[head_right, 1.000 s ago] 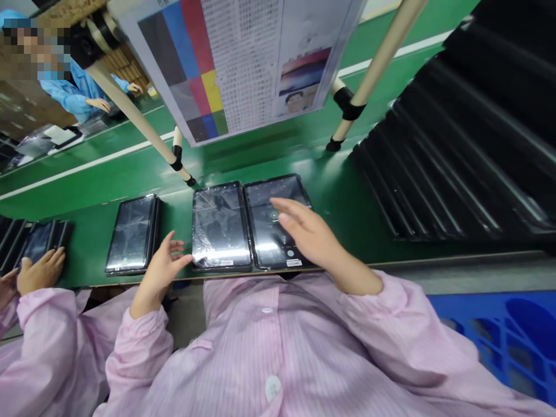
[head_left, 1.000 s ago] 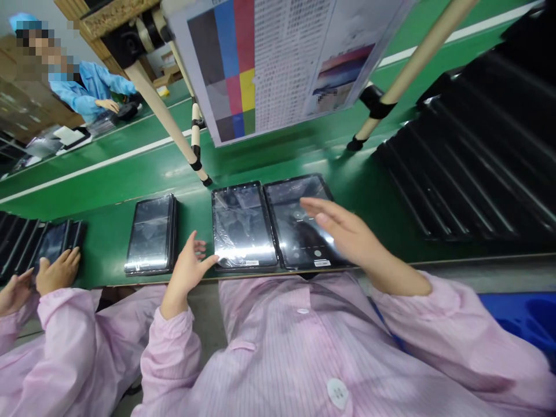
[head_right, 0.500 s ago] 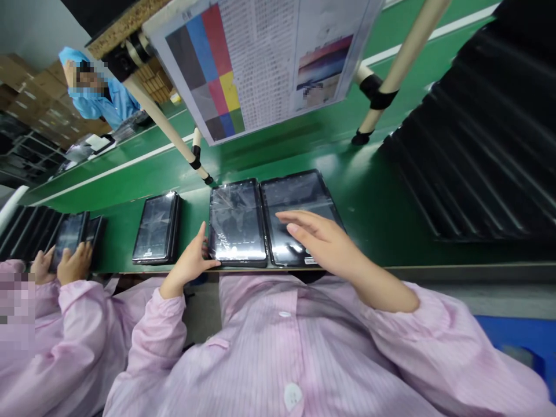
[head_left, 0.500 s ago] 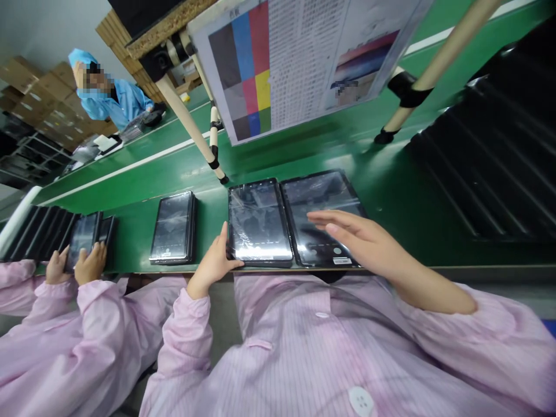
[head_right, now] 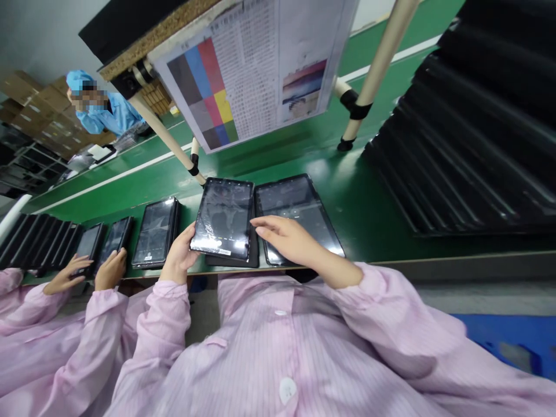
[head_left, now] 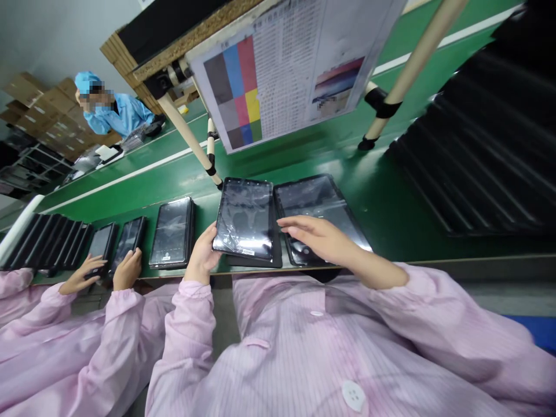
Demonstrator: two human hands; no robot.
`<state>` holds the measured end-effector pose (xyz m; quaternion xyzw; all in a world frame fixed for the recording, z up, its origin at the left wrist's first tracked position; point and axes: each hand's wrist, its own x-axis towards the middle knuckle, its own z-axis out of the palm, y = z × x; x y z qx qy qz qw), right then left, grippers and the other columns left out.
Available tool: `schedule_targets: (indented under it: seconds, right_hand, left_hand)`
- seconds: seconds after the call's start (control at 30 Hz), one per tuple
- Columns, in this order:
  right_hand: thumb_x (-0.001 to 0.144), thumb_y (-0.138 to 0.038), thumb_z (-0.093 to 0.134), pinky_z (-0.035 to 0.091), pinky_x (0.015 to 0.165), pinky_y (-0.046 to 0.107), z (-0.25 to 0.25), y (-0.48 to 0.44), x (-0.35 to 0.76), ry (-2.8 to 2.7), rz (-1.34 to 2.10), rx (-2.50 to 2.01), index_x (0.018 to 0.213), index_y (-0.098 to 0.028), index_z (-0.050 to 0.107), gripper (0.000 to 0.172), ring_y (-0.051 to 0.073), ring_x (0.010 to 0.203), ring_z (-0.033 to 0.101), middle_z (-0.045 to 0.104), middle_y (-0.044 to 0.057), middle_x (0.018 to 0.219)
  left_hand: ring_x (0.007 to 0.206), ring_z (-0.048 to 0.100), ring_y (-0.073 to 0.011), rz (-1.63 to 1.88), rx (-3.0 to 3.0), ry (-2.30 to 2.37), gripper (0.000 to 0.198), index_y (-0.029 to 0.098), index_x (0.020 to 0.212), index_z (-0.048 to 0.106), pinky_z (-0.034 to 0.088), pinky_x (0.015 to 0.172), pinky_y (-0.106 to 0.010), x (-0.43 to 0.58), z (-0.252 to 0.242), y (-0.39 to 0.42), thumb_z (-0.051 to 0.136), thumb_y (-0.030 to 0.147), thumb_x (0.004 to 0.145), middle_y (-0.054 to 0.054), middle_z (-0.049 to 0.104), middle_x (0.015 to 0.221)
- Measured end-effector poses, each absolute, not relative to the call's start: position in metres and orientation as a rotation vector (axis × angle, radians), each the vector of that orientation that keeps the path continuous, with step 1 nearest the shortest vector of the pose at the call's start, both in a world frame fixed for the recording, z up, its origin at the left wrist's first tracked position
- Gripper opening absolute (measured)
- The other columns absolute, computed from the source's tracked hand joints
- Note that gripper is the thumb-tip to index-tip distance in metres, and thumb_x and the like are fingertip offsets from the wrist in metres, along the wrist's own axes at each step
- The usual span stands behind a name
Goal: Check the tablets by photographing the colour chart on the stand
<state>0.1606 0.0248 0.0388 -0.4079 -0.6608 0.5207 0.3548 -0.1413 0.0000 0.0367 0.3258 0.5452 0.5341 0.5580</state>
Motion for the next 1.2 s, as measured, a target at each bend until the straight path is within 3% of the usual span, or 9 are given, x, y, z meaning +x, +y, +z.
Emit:
schedule_targets:
  seconds: [0.13, 0.27, 0.33, 0.43, 0.57, 0.7, 0.77, 0.83, 1.2]
  right_hand:
    - [0.089, -0.049, 0.063, 0.054, 0.101, 0.051, 0.036, 0.030, 0.146, -1.649, 1.244, -1.133, 0.137, -0.026, 0.062, 0.054, 0.027, 0.114, 0.067, 0.063, 0.013, 0.135]
    - [0.091, -0.059, 0.059, 0.056, 0.099, 0.049, 0.061, 0.024, 0.145, -1.515, 1.218, -0.954, 0.152, -0.026, 0.045, 0.071, 0.024, 0.103, 0.069, 0.057, 0.015, 0.141]
    - [0.091, -0.066, 0.056, 0.053, 0.104, 0.046, 0.080, 0.021, 0.146, -1.411, 1.170, -0.805, 0.153, -0.025, 0.042, 0.076, 0.026, 0.117, 0.065, 0.052, 0.015, 0.148]
    - [0.092, -0.074, 0.046, 0.050, 0.111, 0.044, 0.105, 0.025, 0.149, -1.239, 1.171, -0.686, 0.148, -0.026, 0.046, 0.074, 0.028, 0.136, 0.053, 0.053, 0.009, 0.149]
    - [0.089, -0.079, 0.045, 0.055, 0.106, 0.051, 0.118, 0.037, 0.159, -1.110, 1.401, -0.707, 0.140, -0.025, 0.054, 0.075, 0.031, 0.131, 0.060, 0.066, 0.009, 0.135]
    - [0.085, -0.087, 0.040, 0.056, 0.103, 0.053, 0.120, 0.041, 0.171, -1.189, 1.440, -0.814, 0.128, -0.026, 0.065, 0.079, 0.033, 0.129, 0.061, 0.072, 0.009, 0.125]
    - [0.086, -0.088, 0.035, 0.056, 0.102, 0.053, 0.121, 0.040, 0.174, -1.228, 1.405, -0.849, 0.126, -0.027, 0.067, 0.080, 0.032, 0.128, 0.062, 0.072, 0.008, 0.125]
    - [0.086, -0.089, 0.033, 0.055, 0.103, 0.053, 0.123, 0.039, 0.176, -1.248, 1.345, -0.877, 0.125, -0.027, 0.068, 0.081, 0.032, 0.129, 0.061, 0.072, 0.008, 0.126]
    - [0.085, -0.090, 0.033, 0.059, 0.097, 0.055, 0.111, 0.040, 0.173, -1.230, 1.205, -0.876, 0.120, -0.029, 0.070, 0.079, 0.032, 0.121, 0.066, 0.076, 0.005, 0.115]
  left_hand:
    - [0.090, 0.076, -0.0199, 1.413, 0.752, 1.210, 0.041, 0.020, 0.112, 0.075, 0.060, 0.082, -0.031, -0.128, 0.050, -0.018, 0.082, 0.038, 0.076, -0.005, 0.080, 0.100]
    - [0.088, 0.074, -0.0145, 1.538, 0.775, 1.055, 0.044, 0.026, 0.114, 0.073, 0.059, 0.083, -0.027, -0.108, 0.071, -0.035, 0.085, 0.039, 0.074, -0.002, 0.079, 0.105]
    - [0.091, 0.074, -0.0139, 1.549, 0.815, 0.965, 0.040, 0.030, 0.115, 0.072, 0.059, 0.085, -0.027, -0.096, 0.083, -0.038, 0.083, 0.035, 0.077, -0.001, 0.078, 0.108]
    - [0.102, 0.072, -0.0142, 1.601, 0.883, 0.955, 0.038, 0.034, 0.118, 0.071, 0.056, 0.091, -0.027, -0.074, 0.097, -0.036, 0.079, 0.032, 0.081, 0.001, 0.076, 0.117]
    - [0.127, 0.062, -0.0207, 1.860, 0.975, 0.993, 0.042, 0.033, 0.123, 0.068, 0.050, 0.106, -0.032, -0.041, 0.099, -0.029, 0.075, 0.042, 0.083, -0.002, 0.067, 0.136]
    - [0.150, 0.037, -0.0303, 1.816, 1.426, 1.222, 0.090, 0.025, 0.154, 0.037, 0.031, 0.123, -0.043, -0.019, 0.093, -0.030, 0.078, 0.052, 0.079, -0.014, 0.038, 0.161]
    - [0.155, 0.024, -0.0337, 1.712, 1.611, 1.480, 0.115, 0.020, 0.159, 0.021, 0.019, 0.127, -0.047, -0.013, 0.091, -0.032, 0.086, 0.049, 0.069, -0.019, 0.024, 0.165]
    - [0.157, 0.014, -0.0361, 1.630, 1.693, 1.684, 0.127, 0.017, 0.160, 0.012, 0.011, 0.128, -0.050, -0.009, 0.092, -0.033, 0.090, 0.048, 0.064, -0.023, 0.016, 0.165]
    - [0.156, 0.010, -0.0411, 1.556, 1.951, 1.885, 0.129, 0.013, 0.160, 0.001, 0.017, 0.125, -0.059, -0.006, 0.086, -0.034, 0.086, 0.046, 0.068, -0.029, 0.014, 0.163]
